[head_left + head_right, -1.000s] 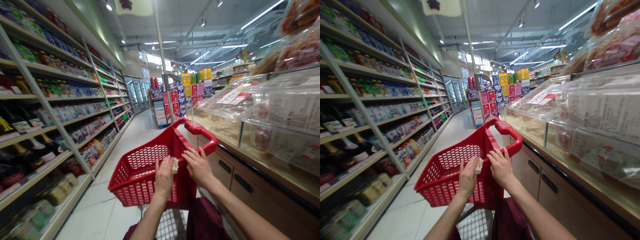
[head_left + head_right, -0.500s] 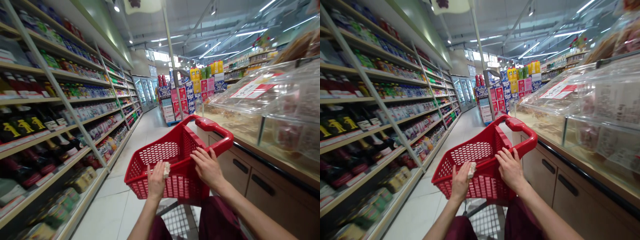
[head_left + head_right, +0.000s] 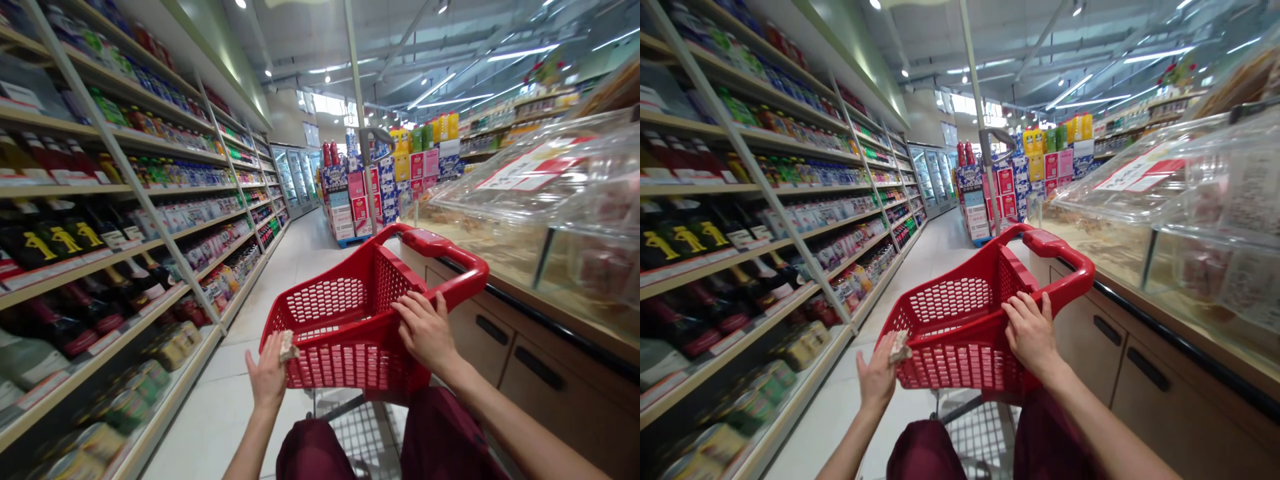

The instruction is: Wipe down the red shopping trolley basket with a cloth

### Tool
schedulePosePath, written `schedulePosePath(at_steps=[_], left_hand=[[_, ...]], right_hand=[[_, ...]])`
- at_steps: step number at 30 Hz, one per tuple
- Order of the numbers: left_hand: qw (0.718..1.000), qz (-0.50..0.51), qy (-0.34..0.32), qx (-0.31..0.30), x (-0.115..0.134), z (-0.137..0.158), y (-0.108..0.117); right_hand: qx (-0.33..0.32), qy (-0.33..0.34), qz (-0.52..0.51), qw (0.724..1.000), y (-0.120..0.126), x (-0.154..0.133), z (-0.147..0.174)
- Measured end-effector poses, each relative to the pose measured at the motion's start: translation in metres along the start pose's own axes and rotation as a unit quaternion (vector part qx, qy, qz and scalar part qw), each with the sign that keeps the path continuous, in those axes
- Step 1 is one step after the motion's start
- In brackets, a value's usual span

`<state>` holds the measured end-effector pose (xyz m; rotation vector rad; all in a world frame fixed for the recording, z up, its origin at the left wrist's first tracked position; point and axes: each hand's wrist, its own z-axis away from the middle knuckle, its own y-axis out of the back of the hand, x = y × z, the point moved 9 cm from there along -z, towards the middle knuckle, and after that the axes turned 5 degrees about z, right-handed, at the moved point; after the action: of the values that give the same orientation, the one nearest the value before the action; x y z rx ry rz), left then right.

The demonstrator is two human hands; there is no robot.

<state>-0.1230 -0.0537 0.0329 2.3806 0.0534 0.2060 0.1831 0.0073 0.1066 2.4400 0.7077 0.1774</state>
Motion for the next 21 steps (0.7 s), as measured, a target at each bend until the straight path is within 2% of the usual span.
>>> schedulePosePath(at_steps=[1,2,3,6,8,10,13,14,15,17,20,21], left_hand=[[1.0,-0.01,0.027,0.012,-0.011,0.003,0.002],[0.999,-0.012,0.035,0.018,-0.011,0.005,0.003],[1.0,-0.006,0.019,0.013,0.0,0.005,0.0],[0.995,0.04,-0.084,-0.027,0.057,-0.001,-0.011],[0.991,0.061,-0.105,-0.05,0.07,-0.005,-0.014],[0.996,0.059,-0.049,-0.054,0.042,-0.006,-0.011],[0.991,0.042,0.127,-0.018,-0.03,0.003,0.0],[0.984,0.042,0.174,-0.004,-0.044,0.007,0.003],[0.979,0.047,0.197,0.004,-0.047,0.009,0.003],[0.984,0.068,0.164,-0.004,-0.019,0.005,-0.002],[0.993,0.111,0.011,-0.046,0.055,-0.009,-0.014],[0.99,0.122,-0.027,-0.059,0.07,-0.011,-0.016]], right_hand=[[0.005,-0.007,-0.006,1.0,0.0,-0.001,0.0],[0.01,-0.014,-0.01,1.0,0.0,-0.001,0.001],[0.015,-0.018,-0.013,1.0,0.001,-0.002,0.001],[0.015,-0.007,-0.012,1.0,0.0,-0.003,0.002],[0.005,0.007,-0.008,1.0,-0.002,-0.003,0.002],[-0.002,0.008,-0.008,1.0,-0.002,-0.001,0.002],[0.007,-0.009,-0.016,1.0,-0.001,-0.001,0.003],[0.01,-0.015,-0.018,1.0,-0.001,-0.001,0.003],[0.013,-0.021,-0.019,1.0,-0.001,-0.002,0.003],[0.015,-0.024,-0.023,0.999,-0.001,-0.004,0.002],[0.014,-0.007,-0.025,1.0,0.0,-0.005,0.001],[0.013,-0.002,-0.024,1.0,0.0,-0.005,0.001]])
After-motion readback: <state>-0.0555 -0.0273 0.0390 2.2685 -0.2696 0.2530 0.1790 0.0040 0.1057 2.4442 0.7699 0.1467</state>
